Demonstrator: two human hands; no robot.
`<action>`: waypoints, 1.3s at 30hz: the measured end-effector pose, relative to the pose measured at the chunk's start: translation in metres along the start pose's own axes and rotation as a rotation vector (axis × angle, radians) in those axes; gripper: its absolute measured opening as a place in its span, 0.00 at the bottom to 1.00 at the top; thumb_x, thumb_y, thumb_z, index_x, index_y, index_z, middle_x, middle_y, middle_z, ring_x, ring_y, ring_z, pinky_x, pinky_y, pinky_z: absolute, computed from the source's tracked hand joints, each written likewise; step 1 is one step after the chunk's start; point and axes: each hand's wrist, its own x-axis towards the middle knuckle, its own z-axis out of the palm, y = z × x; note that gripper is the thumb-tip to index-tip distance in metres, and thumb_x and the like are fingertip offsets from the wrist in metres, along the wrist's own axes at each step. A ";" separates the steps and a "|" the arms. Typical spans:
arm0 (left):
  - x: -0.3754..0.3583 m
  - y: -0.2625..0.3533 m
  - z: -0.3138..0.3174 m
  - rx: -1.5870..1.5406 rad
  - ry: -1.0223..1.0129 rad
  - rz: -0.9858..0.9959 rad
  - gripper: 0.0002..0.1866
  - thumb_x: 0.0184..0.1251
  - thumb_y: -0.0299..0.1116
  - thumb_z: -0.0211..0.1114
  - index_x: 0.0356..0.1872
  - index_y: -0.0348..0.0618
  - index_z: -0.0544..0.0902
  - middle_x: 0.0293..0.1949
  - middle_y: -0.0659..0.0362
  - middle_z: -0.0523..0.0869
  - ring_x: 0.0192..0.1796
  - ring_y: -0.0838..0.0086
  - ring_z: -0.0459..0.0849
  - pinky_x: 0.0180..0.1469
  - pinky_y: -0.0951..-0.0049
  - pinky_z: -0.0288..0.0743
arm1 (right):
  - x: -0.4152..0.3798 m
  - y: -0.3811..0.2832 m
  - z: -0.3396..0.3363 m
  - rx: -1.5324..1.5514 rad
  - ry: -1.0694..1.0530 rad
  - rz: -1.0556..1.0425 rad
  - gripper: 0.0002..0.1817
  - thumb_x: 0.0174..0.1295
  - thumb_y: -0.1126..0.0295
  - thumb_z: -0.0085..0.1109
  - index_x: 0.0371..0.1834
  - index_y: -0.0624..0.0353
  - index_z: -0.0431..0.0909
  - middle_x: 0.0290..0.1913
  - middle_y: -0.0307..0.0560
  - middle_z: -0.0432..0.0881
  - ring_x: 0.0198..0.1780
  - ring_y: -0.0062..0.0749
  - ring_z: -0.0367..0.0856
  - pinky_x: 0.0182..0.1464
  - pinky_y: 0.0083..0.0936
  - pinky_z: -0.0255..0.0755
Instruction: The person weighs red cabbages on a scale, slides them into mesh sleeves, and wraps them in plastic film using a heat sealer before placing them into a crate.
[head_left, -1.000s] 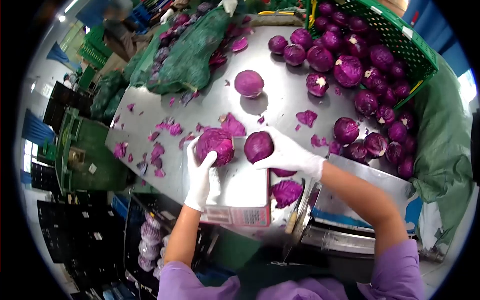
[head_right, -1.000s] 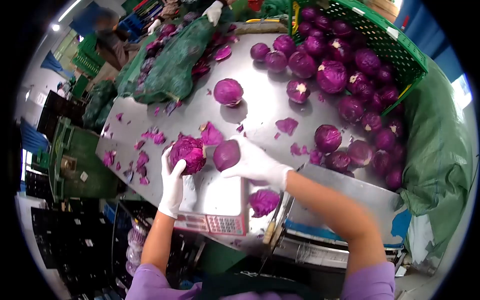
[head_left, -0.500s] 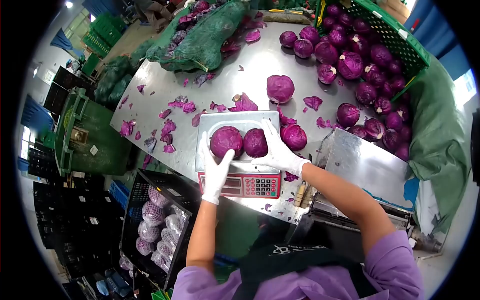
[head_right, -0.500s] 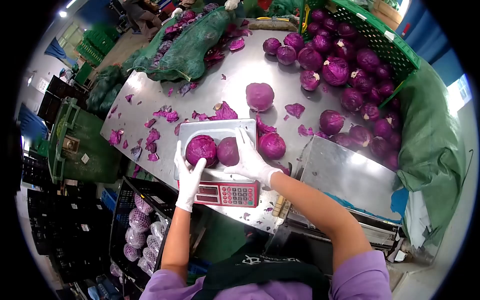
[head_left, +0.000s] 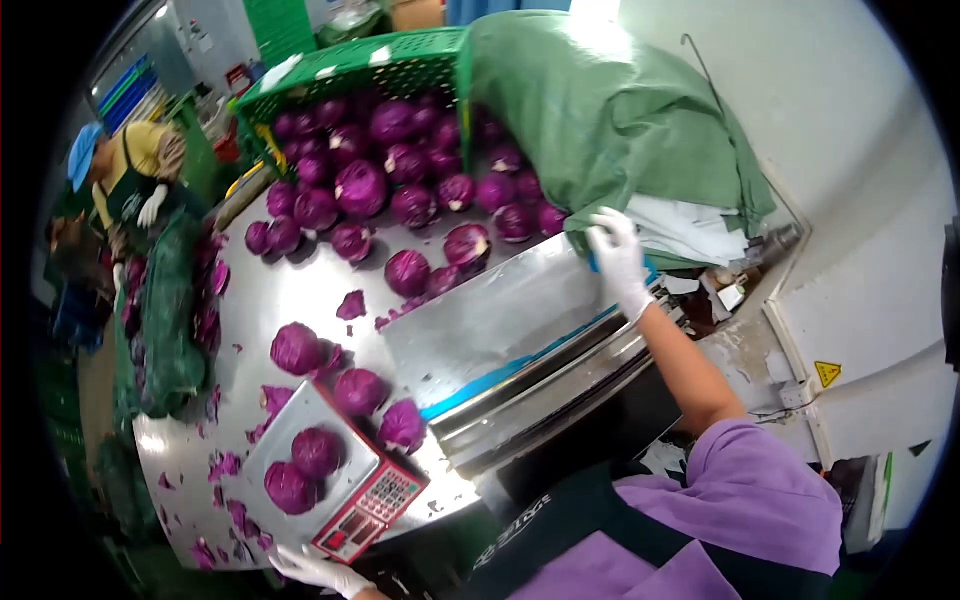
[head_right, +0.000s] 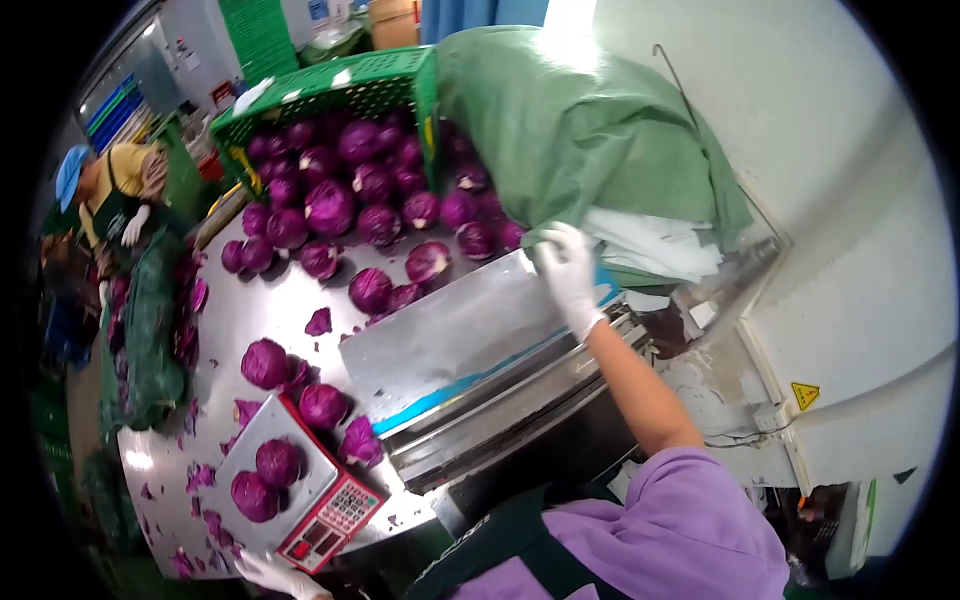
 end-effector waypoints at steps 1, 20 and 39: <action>-0.015 0.011 0.003 0.049 0.057 0.006 0.27 0.79 0.42 0.53 0.70 0.36 0.65 0.69 0.49 0.68 0.70 0.61 0.69 0.69 0.57 0.68 | 0.011 0.049 -0.020 -0.025 0.136 0.080 0.05 0.59 0.74 0.64 0.37 0.61 0.85 0.47 0.52 0.84 0.50 0.43 0.82 0.56 0.34 0.74; -0.090 0.095 0.055 0.050 -0.129 0.181 0.23 0.76 0.38 0.58 0.66 0.39 0.70 0.59 0.47 0.75 0.58 0.58 0.78 0.58 0.58 0.76 | 0.084 0.191 -0.095 -0.696 -0.450 0.026 0.11 0.57 0.65 0.64 0.33 0.62 0.84 0.38 0.62 0.83 0.42 0.58 0.83 0.47 0.43 0.76; -0.206 0.183 0.137 -1.002 -1.007 -0.818 0.32 0.79 0.54 0.48 0.68 0.36 0.67 0.44 0.56 0.81 0.40 0.73 0.78 0.37 0.74 0.75 | -0.121 -0.264 -0.012 0.976 -1.237 0.383 0.18 0.63 0.76 0.63 0.57 0.63 0.76 0.40 0.37 0.79 0.38 0.18 0.78 0.42 0.19 0.74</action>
